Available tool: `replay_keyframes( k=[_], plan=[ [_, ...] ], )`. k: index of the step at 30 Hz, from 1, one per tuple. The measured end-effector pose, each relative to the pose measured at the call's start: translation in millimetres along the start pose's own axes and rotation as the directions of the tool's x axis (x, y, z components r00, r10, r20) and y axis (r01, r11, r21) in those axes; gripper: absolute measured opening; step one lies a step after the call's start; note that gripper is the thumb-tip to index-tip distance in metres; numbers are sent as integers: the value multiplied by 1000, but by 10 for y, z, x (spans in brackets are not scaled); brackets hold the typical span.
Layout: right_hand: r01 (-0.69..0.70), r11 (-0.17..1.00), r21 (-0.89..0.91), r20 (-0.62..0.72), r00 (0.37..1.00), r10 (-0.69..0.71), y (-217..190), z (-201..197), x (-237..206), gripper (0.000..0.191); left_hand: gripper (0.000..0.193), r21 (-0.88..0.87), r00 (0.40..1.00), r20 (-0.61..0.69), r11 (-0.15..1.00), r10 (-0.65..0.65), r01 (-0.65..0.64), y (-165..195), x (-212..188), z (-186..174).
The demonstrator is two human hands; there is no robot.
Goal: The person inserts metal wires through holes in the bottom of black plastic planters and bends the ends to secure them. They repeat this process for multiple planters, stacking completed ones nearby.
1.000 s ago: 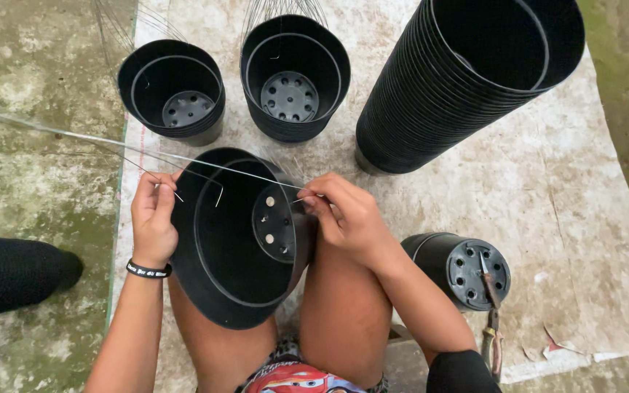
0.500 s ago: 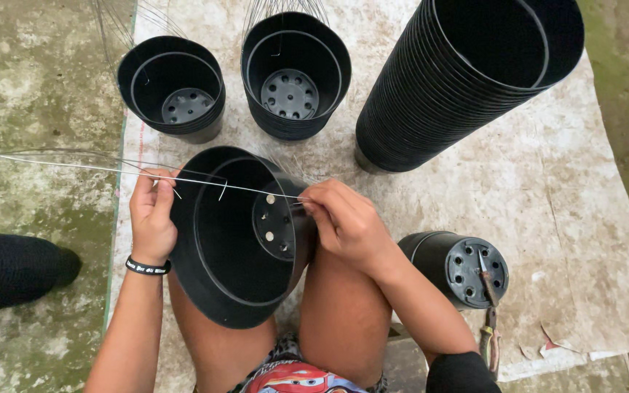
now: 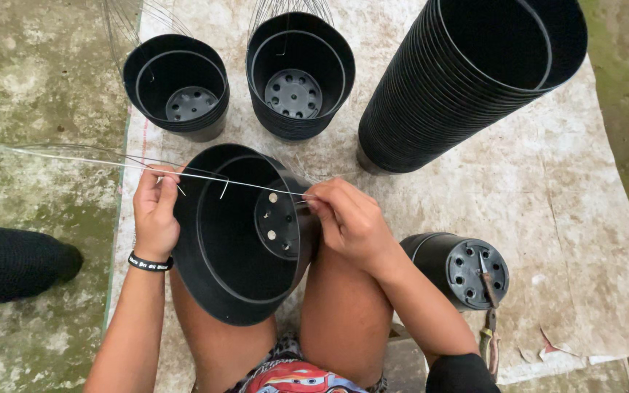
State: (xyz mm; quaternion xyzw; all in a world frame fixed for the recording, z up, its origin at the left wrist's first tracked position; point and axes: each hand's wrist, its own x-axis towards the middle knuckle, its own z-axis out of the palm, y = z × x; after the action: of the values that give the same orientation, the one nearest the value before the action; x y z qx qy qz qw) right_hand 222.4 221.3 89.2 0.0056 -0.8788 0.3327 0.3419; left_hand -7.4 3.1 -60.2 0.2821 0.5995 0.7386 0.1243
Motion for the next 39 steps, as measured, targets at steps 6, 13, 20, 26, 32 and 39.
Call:
replay_keyframes(
  k=[6,13,20,26,32,39],
  plan=[
    [28,1000,8,13,1000,-29,-15,-11,32,14,16,-7,999,-13,999,-42,42,-13,-1,-1],
    [34,999,-22,97,995,-31,49,10,34,12,15,123,1000,-13,992,4,-2,3,8,40],
    [-91,994,54,38,995,89,87,-108,95,17,17,124,1000,-19,992,12,-10,244,-29,143],
    [-189,981,-41,47,980,191,77,-138,198,11,17,180,1000,-4,983,27,-26,552,-134,303],
    [-284,953,-110,23,957,288,126,-71,197,7,16,365,998,-57,930,-26,45,826,-188,492],
    [-295,951,-92,44,953,300,228,3,88,22,13,427,996,-74,904,41,-6,977,-178,650]
  ],
)
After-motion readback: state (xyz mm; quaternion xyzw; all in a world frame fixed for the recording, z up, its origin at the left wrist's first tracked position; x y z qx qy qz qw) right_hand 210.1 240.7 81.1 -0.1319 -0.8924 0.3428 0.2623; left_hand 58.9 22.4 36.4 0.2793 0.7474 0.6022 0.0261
